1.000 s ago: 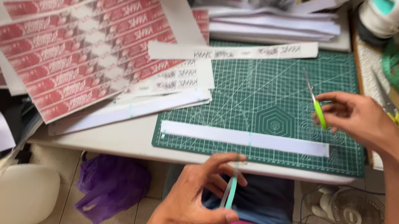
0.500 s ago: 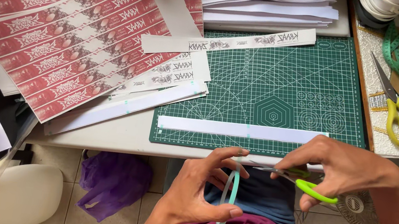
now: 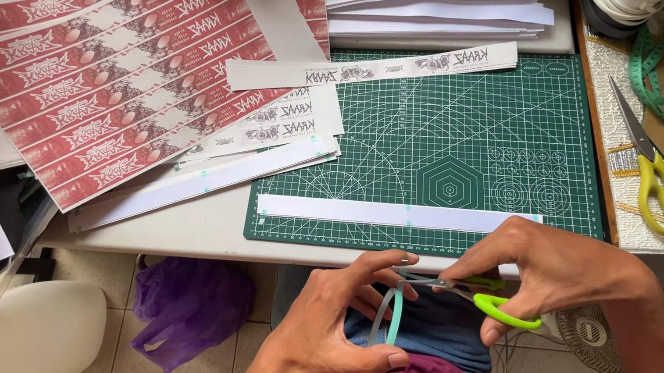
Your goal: The person assembles long white paper strips by applying small pieces of light green tape at intervals. They cut the tape with scissors, place it on the strip, and press it down. The person repeats this process on multiple strips laid out on a green cutting mat.
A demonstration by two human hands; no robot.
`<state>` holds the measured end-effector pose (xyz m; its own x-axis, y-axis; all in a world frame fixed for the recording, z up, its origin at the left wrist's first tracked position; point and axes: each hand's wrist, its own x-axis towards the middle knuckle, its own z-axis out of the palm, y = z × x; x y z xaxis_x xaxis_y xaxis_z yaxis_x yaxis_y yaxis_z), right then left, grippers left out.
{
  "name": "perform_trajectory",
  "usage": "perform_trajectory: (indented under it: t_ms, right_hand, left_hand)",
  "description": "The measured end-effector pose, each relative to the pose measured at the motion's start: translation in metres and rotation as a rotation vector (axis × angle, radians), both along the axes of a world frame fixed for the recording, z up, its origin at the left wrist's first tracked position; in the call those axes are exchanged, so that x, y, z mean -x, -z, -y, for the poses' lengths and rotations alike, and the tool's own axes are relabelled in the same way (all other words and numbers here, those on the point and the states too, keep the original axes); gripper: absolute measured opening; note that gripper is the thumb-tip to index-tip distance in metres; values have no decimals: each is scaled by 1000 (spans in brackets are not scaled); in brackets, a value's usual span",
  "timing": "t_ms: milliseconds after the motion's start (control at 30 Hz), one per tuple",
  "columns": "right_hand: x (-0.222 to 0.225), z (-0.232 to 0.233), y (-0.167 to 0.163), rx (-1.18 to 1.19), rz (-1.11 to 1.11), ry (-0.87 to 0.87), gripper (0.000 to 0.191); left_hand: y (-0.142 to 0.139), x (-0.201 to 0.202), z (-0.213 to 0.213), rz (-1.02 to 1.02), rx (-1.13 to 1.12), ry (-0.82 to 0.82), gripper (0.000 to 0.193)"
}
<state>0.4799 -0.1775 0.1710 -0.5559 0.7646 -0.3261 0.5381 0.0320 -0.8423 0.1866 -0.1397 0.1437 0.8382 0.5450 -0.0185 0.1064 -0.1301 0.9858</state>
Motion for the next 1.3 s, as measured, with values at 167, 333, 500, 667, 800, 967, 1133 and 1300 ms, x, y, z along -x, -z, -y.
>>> perform_trajectory:
  t_ms: [167,333,500,667,800,967,1133,1300]
  right_hand:
    - [1,-1,2,33,22,10,80]
    - [1,-2,4,-79,-108,-25,71]
    - [3,-3,1,-1,-20,8,68]
    - [6,-4,-3,15,18,40,64]
    - [7,-4,-4,42,7,47,62]
    - [-4,0,3,72,3,94,58]
    - [-34,-11,28,-69,221,405,39]
    - [-61,-29,55,-478,641,824,45]
  left_hand:
    - [0,-1,0,-26,1,-9,95]
    - [0,-1,0,-28,16,-8,94]
    - [0,-1,0,-32,17,-10,94]
    - [1,-1,1,-35,20,-10,95]
    - [2,-2,1,-37,4,-10,97]
    - [4,-2,0,-51,20,-34,100]
    - [9,0,-1,-9,-60,-75,103]
    - [13,-1,-2,34,-86,-112,106]
